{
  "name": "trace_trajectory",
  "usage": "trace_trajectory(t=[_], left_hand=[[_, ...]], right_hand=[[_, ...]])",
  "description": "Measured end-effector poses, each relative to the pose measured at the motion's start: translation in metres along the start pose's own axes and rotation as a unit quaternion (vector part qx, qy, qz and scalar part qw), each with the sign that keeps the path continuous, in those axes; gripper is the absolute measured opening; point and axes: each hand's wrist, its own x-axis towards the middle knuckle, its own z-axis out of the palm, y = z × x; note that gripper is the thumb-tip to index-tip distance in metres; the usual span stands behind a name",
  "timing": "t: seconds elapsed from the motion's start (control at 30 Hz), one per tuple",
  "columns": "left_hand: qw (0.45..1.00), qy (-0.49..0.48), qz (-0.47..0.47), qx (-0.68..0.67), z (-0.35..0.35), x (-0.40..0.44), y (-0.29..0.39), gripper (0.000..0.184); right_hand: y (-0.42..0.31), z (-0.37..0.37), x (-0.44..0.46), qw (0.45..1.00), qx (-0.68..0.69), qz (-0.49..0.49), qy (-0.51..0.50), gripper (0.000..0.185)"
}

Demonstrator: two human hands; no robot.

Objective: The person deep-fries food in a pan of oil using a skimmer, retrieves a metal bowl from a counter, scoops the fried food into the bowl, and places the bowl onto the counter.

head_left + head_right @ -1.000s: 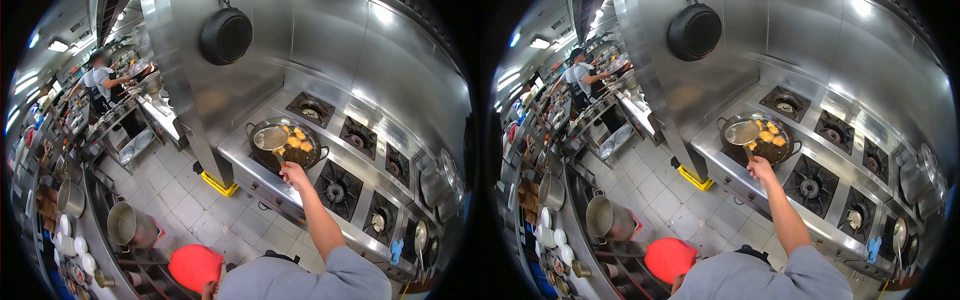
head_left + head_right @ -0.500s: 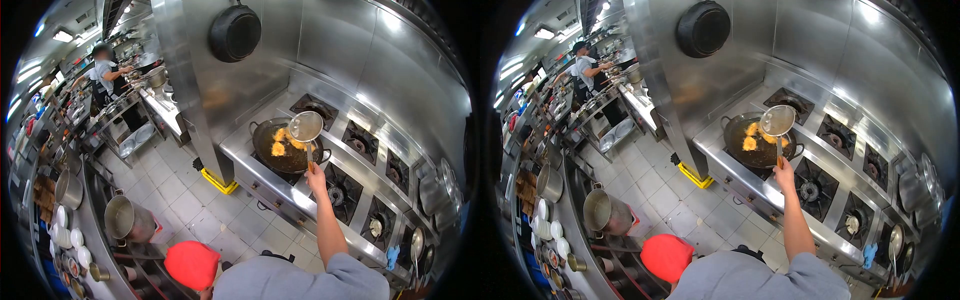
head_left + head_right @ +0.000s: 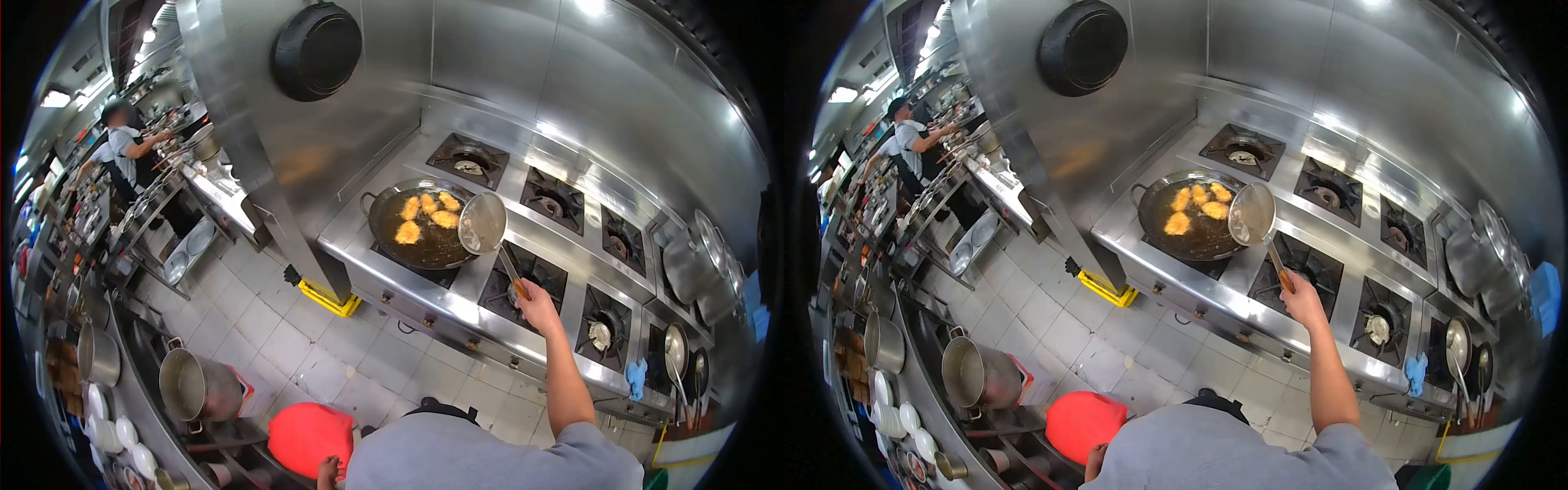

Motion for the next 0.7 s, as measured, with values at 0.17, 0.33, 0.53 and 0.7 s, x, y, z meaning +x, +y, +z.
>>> trace_trajectory(t=[0.17, 0.33, 0.53, 0.7], left_hand=[[0.999, -0.049, -0.012, -0.003, -0.003, 0.016, 0.006, 0.031], [0.998, -0.042, 0.022, 0.029, 0.007, 0.015, 0.017, 0.032], [0.999, -0.028, 0.021, 0.013, 0.013, 0.001, 0.02, 0.031], [0.999, -0.002, 0.043, 0.021, 0.015, -0.01, 0.001, 0.026]], right_hand=[[0.008, 0.01, 0.006, 0.999, -0.036, -0.007, -0.011, 0.059], [-0.012, 0.026, 0.002, 0.991, 0.081, 0.045, -0.095, 0.057], [-0.018, 0.036, 0.009, 0.968, 0.166, 0.068, -0.175, 0.056], [-0.009, 0.04, 0.011, 0.954, 0.245, 0.08, -0.152, 0.051]])
